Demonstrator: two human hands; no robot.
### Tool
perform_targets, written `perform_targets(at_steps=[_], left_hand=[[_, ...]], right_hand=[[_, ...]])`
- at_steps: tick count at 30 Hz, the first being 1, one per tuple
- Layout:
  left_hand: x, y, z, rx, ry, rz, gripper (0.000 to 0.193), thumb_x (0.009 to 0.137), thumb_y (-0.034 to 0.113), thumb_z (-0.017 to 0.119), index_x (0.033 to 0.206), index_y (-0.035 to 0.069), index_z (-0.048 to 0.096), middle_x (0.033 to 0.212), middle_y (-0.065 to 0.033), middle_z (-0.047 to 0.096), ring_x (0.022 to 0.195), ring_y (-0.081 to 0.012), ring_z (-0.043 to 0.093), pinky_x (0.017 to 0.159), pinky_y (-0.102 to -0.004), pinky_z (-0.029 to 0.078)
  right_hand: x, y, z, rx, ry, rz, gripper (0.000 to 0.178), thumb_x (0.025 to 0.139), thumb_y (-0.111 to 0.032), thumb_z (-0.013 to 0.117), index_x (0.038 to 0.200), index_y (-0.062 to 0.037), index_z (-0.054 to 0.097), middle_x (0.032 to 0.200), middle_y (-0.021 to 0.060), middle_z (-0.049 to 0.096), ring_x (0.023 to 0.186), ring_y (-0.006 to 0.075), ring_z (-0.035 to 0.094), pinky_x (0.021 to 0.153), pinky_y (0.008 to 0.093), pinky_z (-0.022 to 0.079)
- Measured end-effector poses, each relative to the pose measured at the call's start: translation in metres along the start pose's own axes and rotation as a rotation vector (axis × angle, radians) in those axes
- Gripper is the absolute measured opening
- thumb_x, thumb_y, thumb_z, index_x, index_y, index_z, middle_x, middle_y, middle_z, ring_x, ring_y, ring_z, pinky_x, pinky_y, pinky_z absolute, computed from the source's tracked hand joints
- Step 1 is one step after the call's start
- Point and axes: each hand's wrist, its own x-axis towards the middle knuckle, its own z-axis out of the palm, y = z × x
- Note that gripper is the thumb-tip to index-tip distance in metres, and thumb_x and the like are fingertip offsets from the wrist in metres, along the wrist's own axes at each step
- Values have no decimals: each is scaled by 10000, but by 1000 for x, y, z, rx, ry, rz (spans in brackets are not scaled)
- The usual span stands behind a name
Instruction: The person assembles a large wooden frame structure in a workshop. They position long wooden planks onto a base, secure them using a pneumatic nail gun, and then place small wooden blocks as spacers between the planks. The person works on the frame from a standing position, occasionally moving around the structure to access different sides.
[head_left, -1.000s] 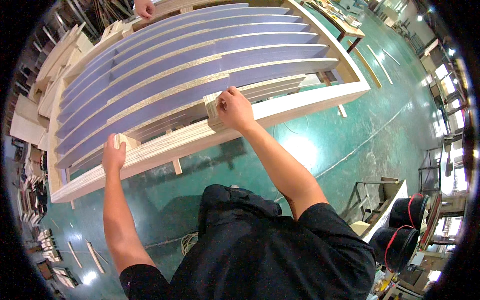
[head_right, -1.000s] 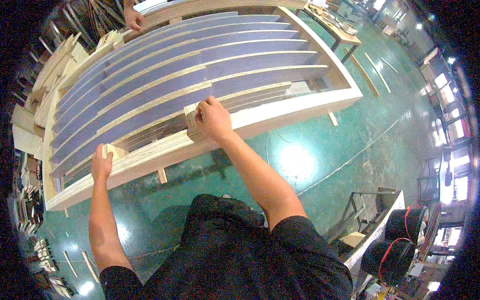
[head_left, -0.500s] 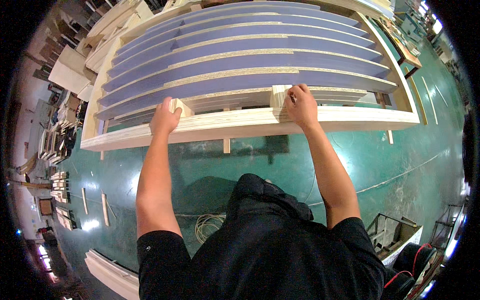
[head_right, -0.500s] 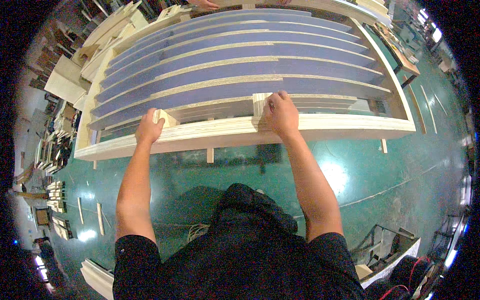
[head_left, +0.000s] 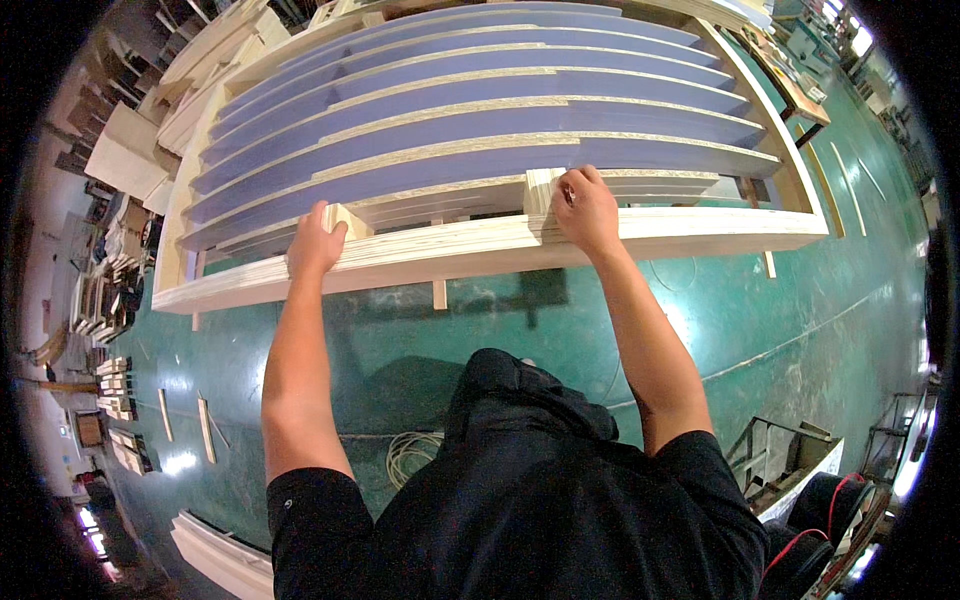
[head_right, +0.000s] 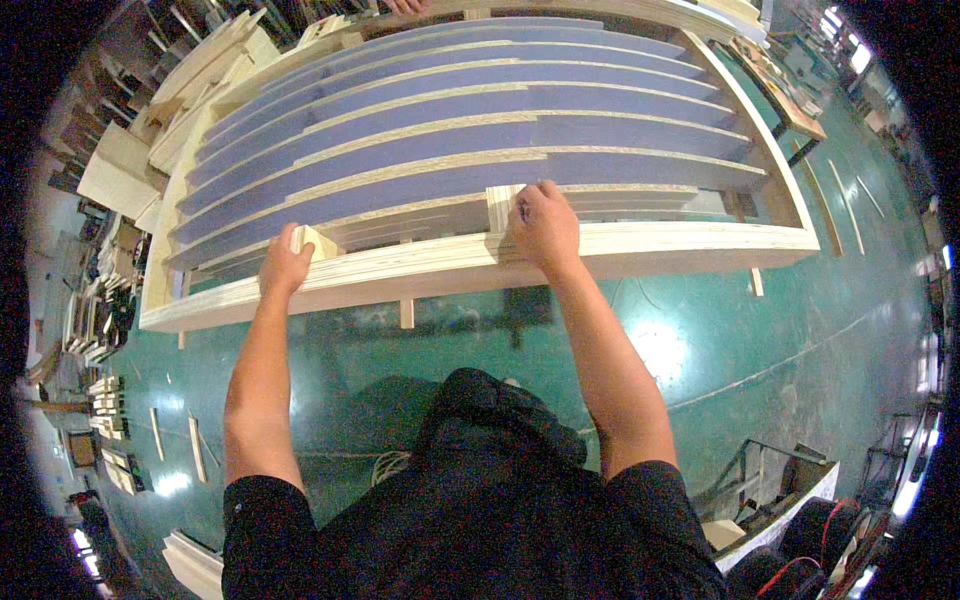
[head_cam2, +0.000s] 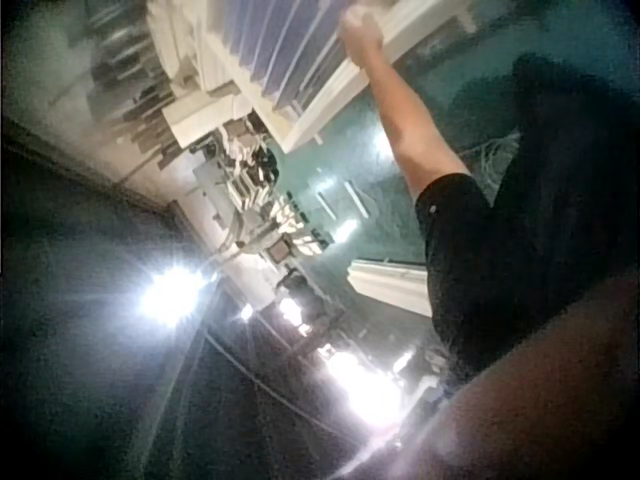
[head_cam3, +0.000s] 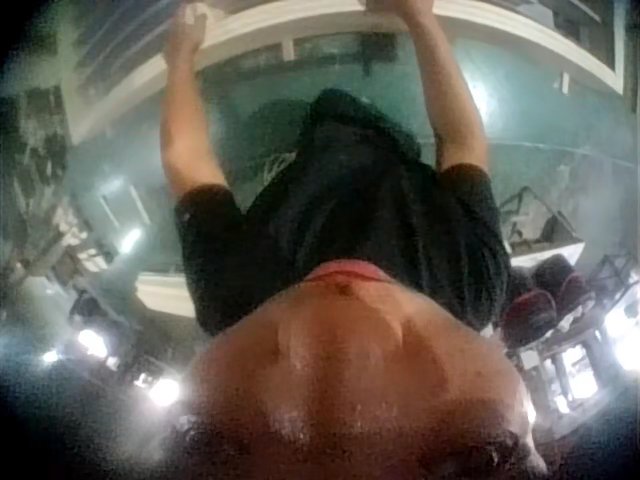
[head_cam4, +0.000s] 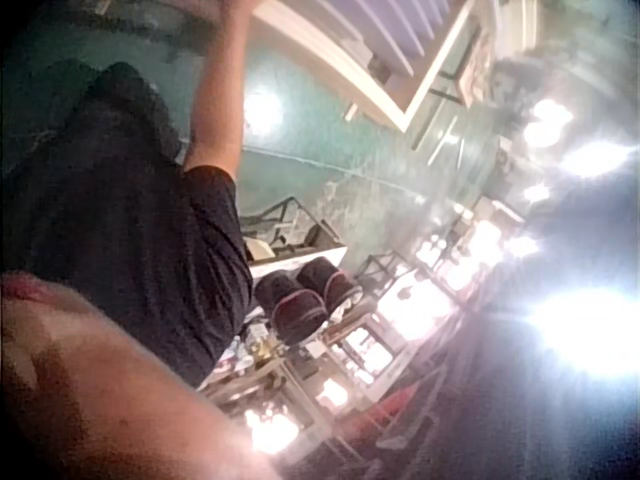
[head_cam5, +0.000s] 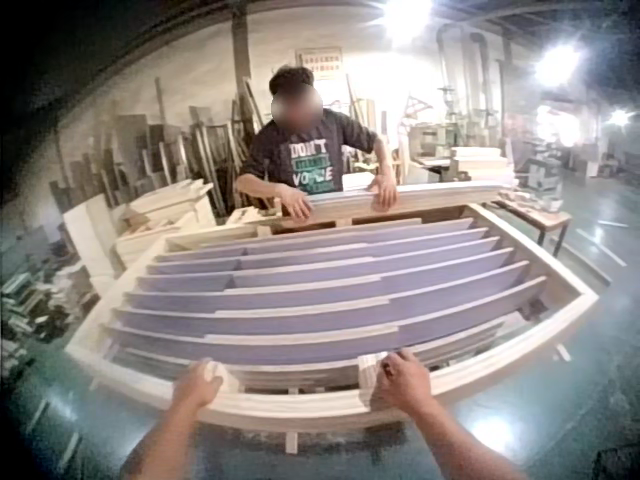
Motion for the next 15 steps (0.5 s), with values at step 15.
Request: perform_targets(at_steps=[15], left_hand=[[3, -6, 6, -17, 31, 27, 663, 888, 467, 633, 1498, 251, 492, 1443, -145, 575, 1274, -392, 600, 1026, -533, 495]], right_hand=[[0, 3, 2, 7, -32, 15, 128, 850, -190, 714, 926, -91, 683, 989, 134, 627, 929, 389, 651, 801, 491, 541]])
